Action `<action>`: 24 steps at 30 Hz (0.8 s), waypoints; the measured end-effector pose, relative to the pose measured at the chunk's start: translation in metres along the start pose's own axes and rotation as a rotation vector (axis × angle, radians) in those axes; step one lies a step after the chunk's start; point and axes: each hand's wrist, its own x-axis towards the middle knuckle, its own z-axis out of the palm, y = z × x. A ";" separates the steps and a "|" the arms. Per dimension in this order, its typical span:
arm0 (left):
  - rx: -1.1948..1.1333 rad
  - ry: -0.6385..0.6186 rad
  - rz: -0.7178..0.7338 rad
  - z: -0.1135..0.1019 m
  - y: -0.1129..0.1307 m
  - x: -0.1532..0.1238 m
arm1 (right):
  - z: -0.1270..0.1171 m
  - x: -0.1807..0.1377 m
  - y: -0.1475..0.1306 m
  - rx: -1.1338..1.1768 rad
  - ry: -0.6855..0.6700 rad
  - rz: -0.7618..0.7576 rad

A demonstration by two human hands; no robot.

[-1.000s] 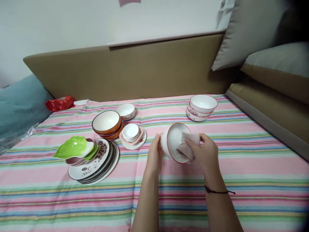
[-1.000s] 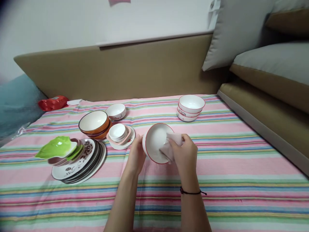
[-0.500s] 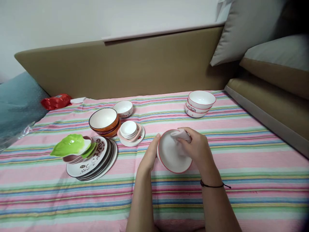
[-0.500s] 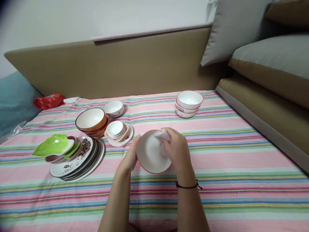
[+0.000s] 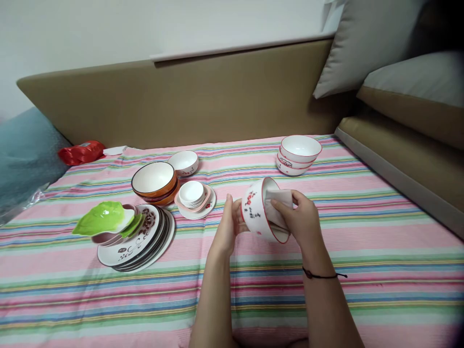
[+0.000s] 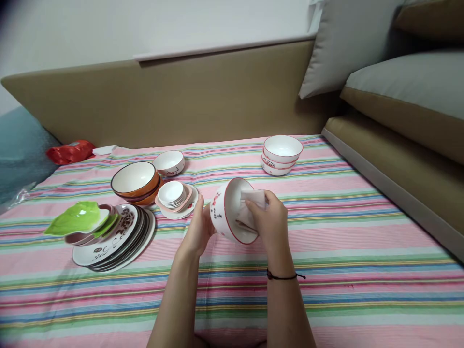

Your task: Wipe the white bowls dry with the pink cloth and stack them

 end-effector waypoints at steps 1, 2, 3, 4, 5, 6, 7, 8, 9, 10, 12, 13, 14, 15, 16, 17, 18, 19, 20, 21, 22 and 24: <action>-0.025 0.052 0.054 0.003 -0.001 0.002 | 0.002 0.000 0.000 0.012 -0.021 0.011; -0.057 0.110 0.105 0.005 -0.003 0.004 | 0.005 -0.001 0.000 0.009 -0.044 0.017; -0.096 0.170 0.150 0.006 -0.005 0.006 | 0.007 -0.002 -0.001 0.000 -0.066 0.018; -0.127 0.218 0.180 0.006 -0.006 0.008 | 0.008 -0.004 -0.003 -0.008 -0.089 0.018; -0.143 0.254 0.207 0.005 -0.006 0.010 | 0.009 -0.005 -0.004 -0.011 -0.114 0.016; -0.136 0.274 0.229 0.003 -0.006 0.011 | 0.009 -0.006 -0.006 -0.009 -0.140 0.012; -0.109 0.275 0.245 0.000 -0.005 0.012 | 0.009 -0.007 -0.007 -0.005 -0.163 0.003; -0.072 0.262 0.253 -0.004 -0.005 0.011 | 0.008 -0.007 -0.009 -0.004 -0.179 -0.011; -0.035 0.238 0.246 -0.008 -0.004 0.010 | 0.006 -0.007 -0.010 -0.012 -0.192 -0.031; -0.005 0.204 0.214 -0.011 -0.003 0.009 | 0.004 -0.007 -0.011 -0.024 -0.204 -0.055; 0.030 0.126 0.092 -0.016 -0.004 0.005 | 0.000 -0.006 -0.012 -0.048 -0.231 -0.113; 0.038 0.086 0.026 -0.018 -0.004 0.004 | -0.001 -0.005 -0.012 -0.053 -0.249 -0.142; 0.041 0.050 -0.035 -0.019 -0.006 0.002 | -0.002 -0.005 -0.012 -0.053 -0.263 -0.162; 0.043 0.019 -0.087 -0.019 -0.006 0.001 | -0.003 -0.004 -0.011 -0.050 -0.264 -0.169; 0.041 -0.002 -0.129 -0.018 -0.007 0.000 | -0.003 -0.004 -0.010 -0.049 -0.250 -0.163; 0.034 -0.013 -0.163 -0.017 -0.007 0.000 | -0.004 -0.004 -0.009 -0.054 -0.220 -0.144; 0.024 -0.014 -0.186 -0.016 -0.006 -0.001 | -0.004 -0.003 -0.008 -0.061 -0.177 -0.117; 0.008 -0.010 -0.193 -0.014 -0.004 -0.001 | -0.003 -0.003 -0.007 -0.065 -0.123 -0.089; -0.012 -0.009 -0.181 -0.012 -0.002 -0.001 | -0.003 -0.002 -0.006 -0.061 -0.069 -0.061; -0.034 -0.008 -0.154 -0.010 -0.001 -0.001 | -0.003 -0.002 -0.006 -0.051 -0.022 -0.035; -0.052 -0.005 -0.121 -0.008 0.001 0.000 | -0.002 -0.002 -0.006 -0.035 0.013 -0.010; -0.082 0.023 -0.038 -0.002 0.001 0.002 | 0.000 -0.003 -0.006 0.005 0.034 0.040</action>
